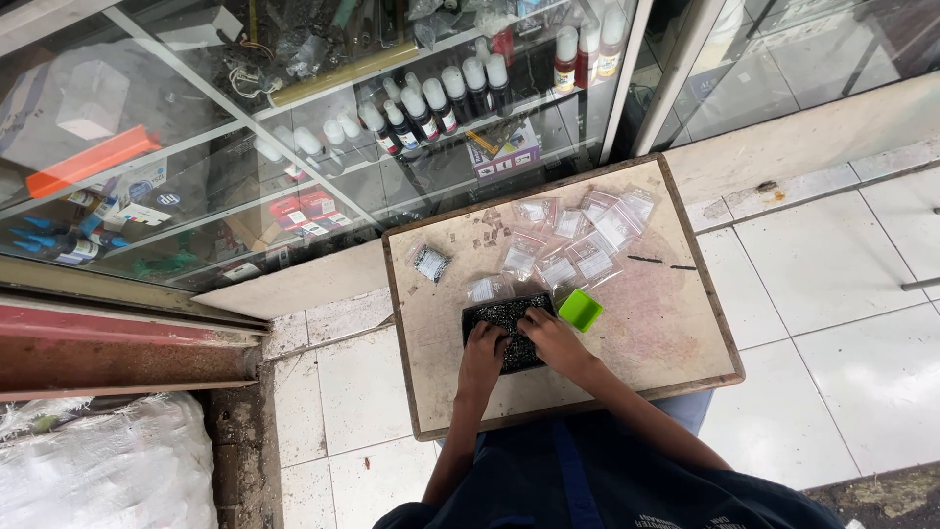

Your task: Sorting small electronic components from a tray into individual plastic bags at a service counter.

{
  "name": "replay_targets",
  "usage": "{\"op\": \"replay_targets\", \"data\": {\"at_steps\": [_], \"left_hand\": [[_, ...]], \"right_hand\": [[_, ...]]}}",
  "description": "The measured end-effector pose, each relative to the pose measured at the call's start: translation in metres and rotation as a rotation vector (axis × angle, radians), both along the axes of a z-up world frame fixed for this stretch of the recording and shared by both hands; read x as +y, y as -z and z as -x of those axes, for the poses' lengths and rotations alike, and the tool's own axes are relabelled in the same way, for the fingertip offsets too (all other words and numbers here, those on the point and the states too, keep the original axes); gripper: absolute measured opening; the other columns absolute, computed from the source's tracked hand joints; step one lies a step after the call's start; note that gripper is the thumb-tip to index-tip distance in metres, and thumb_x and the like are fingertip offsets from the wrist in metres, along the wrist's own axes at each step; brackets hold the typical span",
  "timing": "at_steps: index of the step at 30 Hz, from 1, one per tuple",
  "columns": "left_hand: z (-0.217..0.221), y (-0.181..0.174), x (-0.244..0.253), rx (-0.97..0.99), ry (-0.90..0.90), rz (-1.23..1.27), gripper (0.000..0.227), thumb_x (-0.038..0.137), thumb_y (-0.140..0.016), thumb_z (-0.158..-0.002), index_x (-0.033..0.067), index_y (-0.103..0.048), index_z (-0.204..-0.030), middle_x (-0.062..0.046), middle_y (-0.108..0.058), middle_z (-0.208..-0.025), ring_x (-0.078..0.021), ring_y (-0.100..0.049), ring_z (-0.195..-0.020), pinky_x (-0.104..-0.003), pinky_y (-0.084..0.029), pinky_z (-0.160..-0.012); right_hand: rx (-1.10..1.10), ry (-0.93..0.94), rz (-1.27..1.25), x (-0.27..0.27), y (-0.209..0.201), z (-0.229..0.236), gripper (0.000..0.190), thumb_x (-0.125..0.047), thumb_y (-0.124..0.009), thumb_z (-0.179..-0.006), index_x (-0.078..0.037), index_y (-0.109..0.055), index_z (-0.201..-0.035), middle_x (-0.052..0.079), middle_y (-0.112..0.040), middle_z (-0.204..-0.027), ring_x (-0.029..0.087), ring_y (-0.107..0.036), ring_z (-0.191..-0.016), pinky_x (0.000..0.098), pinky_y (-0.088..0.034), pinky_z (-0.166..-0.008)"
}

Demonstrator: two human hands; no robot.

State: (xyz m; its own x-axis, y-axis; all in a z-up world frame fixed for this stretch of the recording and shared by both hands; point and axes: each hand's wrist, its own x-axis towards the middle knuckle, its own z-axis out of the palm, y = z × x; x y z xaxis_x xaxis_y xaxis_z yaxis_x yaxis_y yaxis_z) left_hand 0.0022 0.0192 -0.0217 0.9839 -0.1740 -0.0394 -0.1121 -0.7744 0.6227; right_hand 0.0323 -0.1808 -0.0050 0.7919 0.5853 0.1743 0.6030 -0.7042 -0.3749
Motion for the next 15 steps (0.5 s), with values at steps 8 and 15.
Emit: {"op": "replay_targets", "data": {"at_steps": [8, 15], "left_hand": [[0.008, -0.039, -0.017, -0.135, 0.043, 0.096, 0.021, 0.023, -0.069, -0.109, 0.0119, -0.065, -0.127, -0.006, -0.059, -0.115, -0.0290, -0.072, -0.111, -0.051, -0.065, -0.089], [0.008, -0.038, -0.022, -0.235, 0.041, 0.376, 0.017, 0.011, -0.068, -0.108, 0.0133, -0.071, -0.124, -0.003, -0.069, -0.111, -0.0262, -0.076, -0.108, -0.049, -0.066, -0.089]], "right_hand": [[0.248, 0.024, -0.550, -0.007, -0.011, -0.001, 0.013, 0.010, -0.063, -0.102, -0.002, -0.065, -0.100, 0.014, -0.060, -0.096, 0.038, -0.072, -0.088, 0.0454, -0.058, -0.066], [0.480, 0.141, -0.884, -0.011, -0.003, -0.001, 0.006, 0.000, -0.076, -0.098, -0.006, -0.076, -0.102, 0.016, -0.078, -0.088, 0.032, -0.081, -0.087, 0.0429, -0.061, -0.070]]}}
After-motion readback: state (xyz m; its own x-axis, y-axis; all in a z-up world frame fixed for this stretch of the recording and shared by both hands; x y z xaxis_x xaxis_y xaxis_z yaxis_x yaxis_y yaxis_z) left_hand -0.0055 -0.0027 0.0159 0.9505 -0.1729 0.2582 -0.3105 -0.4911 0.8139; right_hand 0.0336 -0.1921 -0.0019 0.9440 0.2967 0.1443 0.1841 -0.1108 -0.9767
